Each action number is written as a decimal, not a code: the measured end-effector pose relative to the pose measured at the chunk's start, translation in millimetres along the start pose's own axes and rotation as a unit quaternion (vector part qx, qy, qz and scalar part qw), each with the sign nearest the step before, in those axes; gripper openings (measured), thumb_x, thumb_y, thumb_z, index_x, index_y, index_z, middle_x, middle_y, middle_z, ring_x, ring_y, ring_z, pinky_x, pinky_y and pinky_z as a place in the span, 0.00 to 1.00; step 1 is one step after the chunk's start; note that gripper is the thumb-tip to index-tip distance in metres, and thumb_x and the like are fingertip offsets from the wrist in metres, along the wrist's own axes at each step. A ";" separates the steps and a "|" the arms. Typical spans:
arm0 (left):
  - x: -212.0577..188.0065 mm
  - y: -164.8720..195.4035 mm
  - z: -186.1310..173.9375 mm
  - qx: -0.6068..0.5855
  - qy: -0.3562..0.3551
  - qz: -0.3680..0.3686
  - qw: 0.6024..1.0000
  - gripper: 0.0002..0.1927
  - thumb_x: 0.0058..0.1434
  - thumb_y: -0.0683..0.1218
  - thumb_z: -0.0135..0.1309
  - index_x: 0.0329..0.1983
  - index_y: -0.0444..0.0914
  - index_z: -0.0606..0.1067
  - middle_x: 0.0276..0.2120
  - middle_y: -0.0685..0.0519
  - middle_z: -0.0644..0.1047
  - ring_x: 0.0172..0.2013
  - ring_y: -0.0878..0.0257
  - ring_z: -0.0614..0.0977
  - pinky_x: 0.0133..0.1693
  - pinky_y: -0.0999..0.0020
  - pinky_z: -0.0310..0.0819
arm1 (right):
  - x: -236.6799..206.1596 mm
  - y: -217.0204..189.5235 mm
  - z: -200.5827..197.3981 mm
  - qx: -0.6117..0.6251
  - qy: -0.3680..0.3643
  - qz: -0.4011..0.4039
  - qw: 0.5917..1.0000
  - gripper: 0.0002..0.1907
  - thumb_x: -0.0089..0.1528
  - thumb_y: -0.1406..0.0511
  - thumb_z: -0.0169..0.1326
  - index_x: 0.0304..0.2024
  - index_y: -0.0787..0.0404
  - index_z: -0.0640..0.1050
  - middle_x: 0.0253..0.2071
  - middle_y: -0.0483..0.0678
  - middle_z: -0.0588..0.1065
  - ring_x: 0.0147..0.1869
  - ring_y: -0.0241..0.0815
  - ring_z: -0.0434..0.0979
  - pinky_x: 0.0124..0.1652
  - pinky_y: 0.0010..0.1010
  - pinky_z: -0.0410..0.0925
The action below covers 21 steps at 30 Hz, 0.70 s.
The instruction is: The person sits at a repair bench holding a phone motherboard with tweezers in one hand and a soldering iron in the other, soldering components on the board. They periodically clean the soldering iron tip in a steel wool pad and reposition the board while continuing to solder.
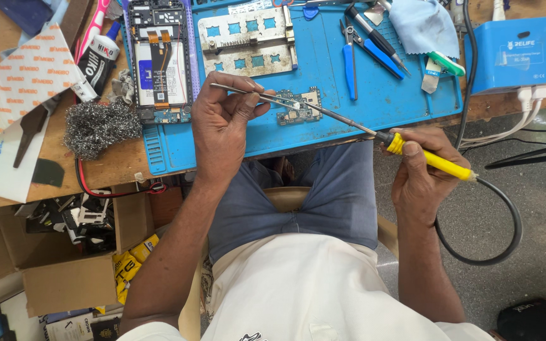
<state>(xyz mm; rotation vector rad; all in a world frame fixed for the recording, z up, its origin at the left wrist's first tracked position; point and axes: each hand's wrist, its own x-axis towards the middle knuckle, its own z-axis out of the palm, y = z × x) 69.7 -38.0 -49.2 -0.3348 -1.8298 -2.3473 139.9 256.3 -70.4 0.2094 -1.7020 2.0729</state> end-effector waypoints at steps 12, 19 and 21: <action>0.2 4.0 1.4 -0.030 0.015 -0.009 0.999 0.05 0.74 0.36 0.54 0.49 0.36 0.71 0.46 0.50 0.78 0.53 0.57 0.86 0.51 0.67 0.89 | 0.7 11.4 -5.0 0.055 0.103 0.092 0.989 0.09 0.73 0.67 0.59 0.47 0.70 0.78 0.45 0.57 0.78 0.40 0.46 0.83 0.40 0.33 0.82; 0.1 4.1 2.0 -0.007 0.011 -0.008 1.000 0.05 0.74 0.36 0.54 0.50 0.36 0.71 0.46 0.50 0.79 0.53 0.58 0.86 0.51 0.67 0.90 | -3.5 9.5 -3.3 0.038 0.049 0.048 0.997 0.08 0.74 0.69 0.59 0.48 0.71 0.78 0.44 0.56 0.77 0.41 0.45 0.83 0.40 0.32 0.81; 0.8 3.4 1.6 -0.004 0.008 -0.011 1.000 0.05 0.74 0.36 0.53 0.49 0.36 0.71 0.46 0.50 0.79 0.53 0.58 0.86 0.51 0.68 0.90 | -4.5 8.6 -1.6 0.027 0.035 0.034 0.998 0.08 0.74 0.68 0.59 0.48 0.70 0.78 0.44 0.56 0.77 0.42 0.45 0.83 0.40 0.32 0.81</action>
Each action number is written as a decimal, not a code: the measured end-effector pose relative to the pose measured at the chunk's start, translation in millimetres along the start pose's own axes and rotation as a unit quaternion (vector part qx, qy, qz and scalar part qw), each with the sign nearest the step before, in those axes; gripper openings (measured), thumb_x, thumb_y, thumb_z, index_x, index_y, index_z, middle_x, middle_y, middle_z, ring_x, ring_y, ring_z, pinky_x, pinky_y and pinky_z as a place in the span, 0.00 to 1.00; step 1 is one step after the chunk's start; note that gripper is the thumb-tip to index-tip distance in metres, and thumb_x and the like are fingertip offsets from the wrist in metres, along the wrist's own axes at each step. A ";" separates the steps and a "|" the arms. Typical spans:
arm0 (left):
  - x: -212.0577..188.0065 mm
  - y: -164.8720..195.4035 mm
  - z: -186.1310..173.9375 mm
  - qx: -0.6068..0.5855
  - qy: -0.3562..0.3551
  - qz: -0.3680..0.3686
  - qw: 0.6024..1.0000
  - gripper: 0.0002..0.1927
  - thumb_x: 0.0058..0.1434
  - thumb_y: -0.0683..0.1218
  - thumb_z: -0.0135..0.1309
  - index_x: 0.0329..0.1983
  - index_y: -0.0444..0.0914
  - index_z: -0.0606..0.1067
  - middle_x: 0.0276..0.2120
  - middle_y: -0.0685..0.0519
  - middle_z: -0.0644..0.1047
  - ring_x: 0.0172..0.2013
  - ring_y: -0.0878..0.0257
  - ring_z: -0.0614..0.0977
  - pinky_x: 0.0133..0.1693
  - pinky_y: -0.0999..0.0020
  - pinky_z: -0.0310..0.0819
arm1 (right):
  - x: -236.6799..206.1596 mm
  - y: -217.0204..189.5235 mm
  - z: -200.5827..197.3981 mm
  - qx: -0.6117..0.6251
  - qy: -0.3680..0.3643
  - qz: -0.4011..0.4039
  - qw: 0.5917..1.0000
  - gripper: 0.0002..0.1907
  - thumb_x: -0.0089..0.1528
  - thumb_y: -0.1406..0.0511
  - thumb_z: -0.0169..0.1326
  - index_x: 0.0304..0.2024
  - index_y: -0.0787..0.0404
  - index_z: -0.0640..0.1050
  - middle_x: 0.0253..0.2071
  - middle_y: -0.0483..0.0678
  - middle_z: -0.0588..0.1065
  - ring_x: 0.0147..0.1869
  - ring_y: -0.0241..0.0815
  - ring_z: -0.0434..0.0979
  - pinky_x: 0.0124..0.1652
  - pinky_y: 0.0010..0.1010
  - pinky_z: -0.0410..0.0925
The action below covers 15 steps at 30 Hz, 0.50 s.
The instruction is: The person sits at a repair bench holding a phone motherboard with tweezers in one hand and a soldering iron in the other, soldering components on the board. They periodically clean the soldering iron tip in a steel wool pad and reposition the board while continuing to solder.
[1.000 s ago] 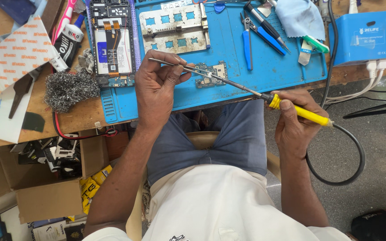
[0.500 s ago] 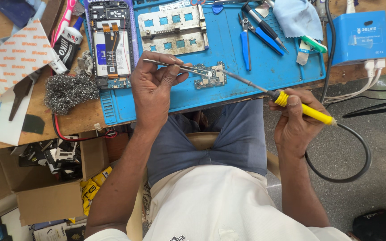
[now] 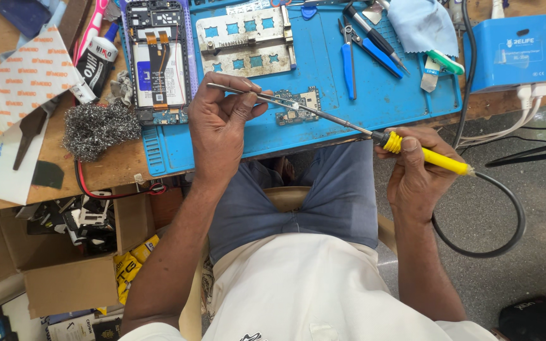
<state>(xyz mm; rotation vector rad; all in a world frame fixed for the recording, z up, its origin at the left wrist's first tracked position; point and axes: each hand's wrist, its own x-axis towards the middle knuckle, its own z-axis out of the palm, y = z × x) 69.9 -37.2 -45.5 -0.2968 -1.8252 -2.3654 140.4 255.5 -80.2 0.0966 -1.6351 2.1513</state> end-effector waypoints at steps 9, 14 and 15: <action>0.6 -3.1 -1.0 0.008 0.000 -0.003 1.000 0.06 0.73 0.36 0.54 0.49 0.36 0.71 0.46 0.51 0.79 0.53 0.59 0.86 0.51 0.68 0.91 | 1.1 -4.1 5.9 -0.014 -0.023 -0.003 1.000 0.08 0.74 0.68 0.59 0.49 0.71 0.79 0.45 0.56 0.77 0.45 0.42 0.82 0.42 0.32 0.82; 0.2 -2.4 -0.9 0.010 0.002 -0.009 1.000 0.06 0.73 0.36 0.54 0.49 0.37 0.71 0.46 0.51 0.79 0.52 0.61 0.86 0.50 0.69 0.90 | 1.6 -6.2 6.4 -0.028 -0.037 -0.012 0.999 0.08 0.74 0.69 0.59 0.50 0.70 0.80 0.46 0.55 0.77 0.45 0.43 0.83 0.43 0.32 0.82; 0.1 -2.1 -1.0 0.014 0.003 -0.008 1.000 0.06 0.73 0.36 0.54 0.49 0.37 0.71 0.46 0.51 0.79 0.52 0.61 0.85 0.50 0.69 0.90 | 1.7 -6.5 6.3 -0.029 -0.042 -0.015 0.999 0.07 0.74 0.69 0.59 0.50 0.70 0.80 0.46 0.55 0.78 0.45 0.43 0.83 0.43 0.32 0.82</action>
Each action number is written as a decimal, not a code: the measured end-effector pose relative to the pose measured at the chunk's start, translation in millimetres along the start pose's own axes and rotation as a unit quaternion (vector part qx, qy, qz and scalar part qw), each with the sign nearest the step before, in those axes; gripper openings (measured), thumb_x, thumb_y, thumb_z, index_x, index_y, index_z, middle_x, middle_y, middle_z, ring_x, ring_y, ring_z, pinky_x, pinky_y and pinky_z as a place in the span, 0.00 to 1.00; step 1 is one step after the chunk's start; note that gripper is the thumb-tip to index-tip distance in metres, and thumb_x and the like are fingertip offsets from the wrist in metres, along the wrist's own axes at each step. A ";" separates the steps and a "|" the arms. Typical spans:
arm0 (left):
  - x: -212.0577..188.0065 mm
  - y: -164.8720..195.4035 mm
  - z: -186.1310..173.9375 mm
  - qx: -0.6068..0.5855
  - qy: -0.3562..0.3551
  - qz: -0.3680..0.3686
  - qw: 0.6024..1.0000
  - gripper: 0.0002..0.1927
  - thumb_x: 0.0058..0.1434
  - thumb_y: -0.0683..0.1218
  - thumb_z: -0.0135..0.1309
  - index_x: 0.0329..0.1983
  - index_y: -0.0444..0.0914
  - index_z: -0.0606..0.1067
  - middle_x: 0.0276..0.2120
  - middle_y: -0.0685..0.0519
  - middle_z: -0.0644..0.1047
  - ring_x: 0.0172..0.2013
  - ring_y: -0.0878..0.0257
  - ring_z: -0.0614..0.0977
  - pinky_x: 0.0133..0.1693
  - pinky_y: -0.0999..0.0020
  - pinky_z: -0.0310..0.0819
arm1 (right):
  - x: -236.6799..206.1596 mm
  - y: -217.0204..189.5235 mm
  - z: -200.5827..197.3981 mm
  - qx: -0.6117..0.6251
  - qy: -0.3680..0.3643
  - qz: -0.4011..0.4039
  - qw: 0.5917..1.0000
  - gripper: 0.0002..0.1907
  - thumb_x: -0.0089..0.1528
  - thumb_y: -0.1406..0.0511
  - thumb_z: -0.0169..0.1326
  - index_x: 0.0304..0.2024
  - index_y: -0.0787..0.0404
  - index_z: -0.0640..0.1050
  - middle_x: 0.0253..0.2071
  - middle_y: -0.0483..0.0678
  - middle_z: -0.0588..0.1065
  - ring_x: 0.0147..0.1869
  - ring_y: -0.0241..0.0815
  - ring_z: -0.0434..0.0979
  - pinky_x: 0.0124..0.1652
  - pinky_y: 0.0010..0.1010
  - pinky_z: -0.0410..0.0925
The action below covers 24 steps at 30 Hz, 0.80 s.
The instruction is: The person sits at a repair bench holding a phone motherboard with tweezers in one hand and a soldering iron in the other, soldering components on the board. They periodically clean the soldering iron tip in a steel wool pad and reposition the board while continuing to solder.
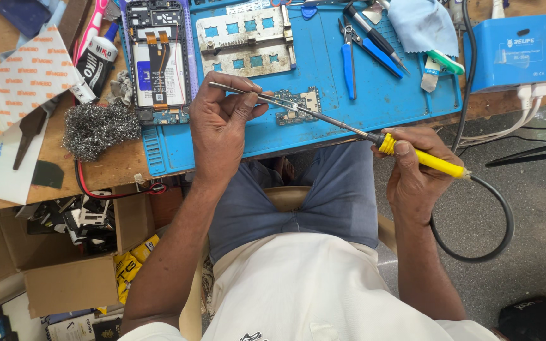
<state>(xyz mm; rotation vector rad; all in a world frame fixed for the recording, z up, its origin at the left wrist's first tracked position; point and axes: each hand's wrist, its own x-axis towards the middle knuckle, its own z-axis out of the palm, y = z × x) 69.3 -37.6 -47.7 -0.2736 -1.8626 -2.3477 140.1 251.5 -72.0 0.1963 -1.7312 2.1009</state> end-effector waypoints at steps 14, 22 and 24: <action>1.8 -1.3 -2.1 -0.014 0.000 -0.004 1.000 0.06 0.73 0.36 0.54 0.49 0.37 0.71 0.46 0.51 0.79 0.53 0.59 0.86 0.50 0.68 0.91 | 1.1 -3.0 -3.6 -0.050 -0.028 -0.050 0.997 0.04 0.74 0.71 0.61 0.50 0.67 0.80 0.49 0.55 0.79 0.50 0.41 0.83 0.50 0.31 0.81; 2.1 -3.2 -3.4 -0.019 0.003 -0.006 1.000 0.06 0.73 0.36 0.54 0.49 0.38 0.71 0.46 0.51 0.80 0.52 0.58 0.86 0.49 0.69 0.91 | 2.0 -5.2 -3.9 -0.056 -0.027 -0.045 0.997 0.06 0.72 0.71 0.62 0.51 0.65 0.80 0.48 0.55 0.79 0.50 0.40 0.83 0.49 0.28 0.81; 2.1 -3.1 -3.7 -0.020 0.002 -0.006 1.000 0.06 0.73 0.36 0.54 0.49 0.38 0.71 0.46 0.51 0.80 0.52 0.58 0.86 0.49 0.69 0.91 | 1.8 -6.0 -3.4 -0.053 -0.027 -0.046 0.997 0.05 0.72 0.71 0.62 0.50 0.65 0.80 0.48 0.55 0.79 0.50 0.40 0.83 0.49 0.28 0.81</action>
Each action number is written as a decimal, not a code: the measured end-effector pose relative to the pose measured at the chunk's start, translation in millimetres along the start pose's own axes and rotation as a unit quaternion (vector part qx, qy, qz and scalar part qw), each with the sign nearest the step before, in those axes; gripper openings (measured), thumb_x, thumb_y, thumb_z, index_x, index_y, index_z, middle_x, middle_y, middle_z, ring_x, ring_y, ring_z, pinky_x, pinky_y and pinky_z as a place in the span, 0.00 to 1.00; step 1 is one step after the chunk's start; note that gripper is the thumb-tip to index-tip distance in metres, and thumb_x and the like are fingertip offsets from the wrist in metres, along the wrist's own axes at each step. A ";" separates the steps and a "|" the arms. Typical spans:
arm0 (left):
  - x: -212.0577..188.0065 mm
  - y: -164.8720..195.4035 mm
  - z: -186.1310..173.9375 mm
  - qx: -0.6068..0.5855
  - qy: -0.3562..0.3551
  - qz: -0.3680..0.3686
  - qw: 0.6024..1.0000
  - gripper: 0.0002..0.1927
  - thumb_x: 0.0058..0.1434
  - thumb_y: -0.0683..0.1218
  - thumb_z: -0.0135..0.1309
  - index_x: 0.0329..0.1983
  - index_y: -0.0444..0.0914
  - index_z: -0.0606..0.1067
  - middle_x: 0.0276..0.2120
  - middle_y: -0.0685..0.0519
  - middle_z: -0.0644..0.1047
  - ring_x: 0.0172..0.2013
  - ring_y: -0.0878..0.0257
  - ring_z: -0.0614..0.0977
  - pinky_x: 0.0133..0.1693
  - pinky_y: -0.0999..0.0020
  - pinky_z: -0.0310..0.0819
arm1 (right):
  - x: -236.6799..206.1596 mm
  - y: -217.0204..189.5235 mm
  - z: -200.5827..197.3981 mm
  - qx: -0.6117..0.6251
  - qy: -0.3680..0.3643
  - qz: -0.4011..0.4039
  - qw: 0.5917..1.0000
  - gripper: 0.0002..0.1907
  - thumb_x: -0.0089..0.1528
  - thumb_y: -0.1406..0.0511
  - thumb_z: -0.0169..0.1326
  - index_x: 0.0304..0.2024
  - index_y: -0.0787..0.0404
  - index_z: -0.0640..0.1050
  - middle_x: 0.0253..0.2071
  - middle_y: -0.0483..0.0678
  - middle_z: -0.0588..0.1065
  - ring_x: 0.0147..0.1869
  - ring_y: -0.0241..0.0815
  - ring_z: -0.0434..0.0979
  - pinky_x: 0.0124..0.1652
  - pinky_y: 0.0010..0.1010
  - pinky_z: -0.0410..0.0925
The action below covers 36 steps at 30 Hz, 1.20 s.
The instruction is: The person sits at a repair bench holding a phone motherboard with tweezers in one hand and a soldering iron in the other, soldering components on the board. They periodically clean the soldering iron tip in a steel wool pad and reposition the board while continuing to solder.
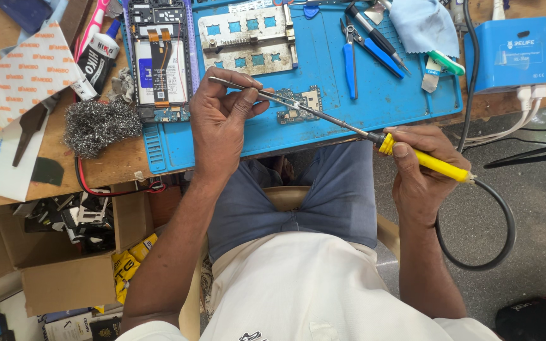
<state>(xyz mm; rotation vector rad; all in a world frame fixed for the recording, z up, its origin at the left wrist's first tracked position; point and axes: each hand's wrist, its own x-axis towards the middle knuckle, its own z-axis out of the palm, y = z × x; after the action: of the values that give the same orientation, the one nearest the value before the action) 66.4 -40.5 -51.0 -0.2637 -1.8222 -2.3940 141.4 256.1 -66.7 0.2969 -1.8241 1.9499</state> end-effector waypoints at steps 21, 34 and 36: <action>-1.5 0.4 -2.3 -0.007 -0.008 0.000 1.000 0.06 0.73 0.36 0.54 0.49 0.38 0.71 0.46 0.51 0.79 0.53 0.58 0.86 0.51 0.68 0.91 | 2.6 -7.6 4.2 -0.048 -0.006 -0.008 0.999 0.06 0.70 0.72 0.63 0.49 0.67 0.82 0.47 0.55 0.80 0.50 0.39 0.82 0.52 0.24 0.77; 0.5 -1.2 -3.1 -0.009 -0.013 -0.010 1.000 0.06 0.74 0.36 0.54 0.50 0.38 0.71 0.47 0.52 0.79 0.54 0.58 0.86 0.51 0.69 0.90 | 0.8 -2.7 0.2 -0.041 -0.005 0.002 0.999 0.06 0.70 0.72 0.63 0.49 0.67 0.82 0.48 0.55 0.79 0.50 0.40 0.82 0.52 0.24 0.77; 0.8 -1.0 -3.0 -0.014 -0.014 -0.012 1.000 0.06 0.74 0.36 0.54 0.49 0.38 0.71 0.47 0.52 0.79 0.54 0.58 0.86 0.51 0.69 0.90 | 0.7 -2.1 -0.4 -0.039 -0.005 0.001 0.999 0.05 0.70 0.72 0.63 0.48 0.67 0.81 0.48 0.55 0.79 0.51 0.40 0.82 0.52 0.25 0.78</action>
<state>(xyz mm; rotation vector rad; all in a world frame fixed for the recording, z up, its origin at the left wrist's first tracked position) 65.2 -43.1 -52.5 -0.2818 -1.8158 -2.4460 141.8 256.7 -64.5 0.2801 -1.9027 1.8769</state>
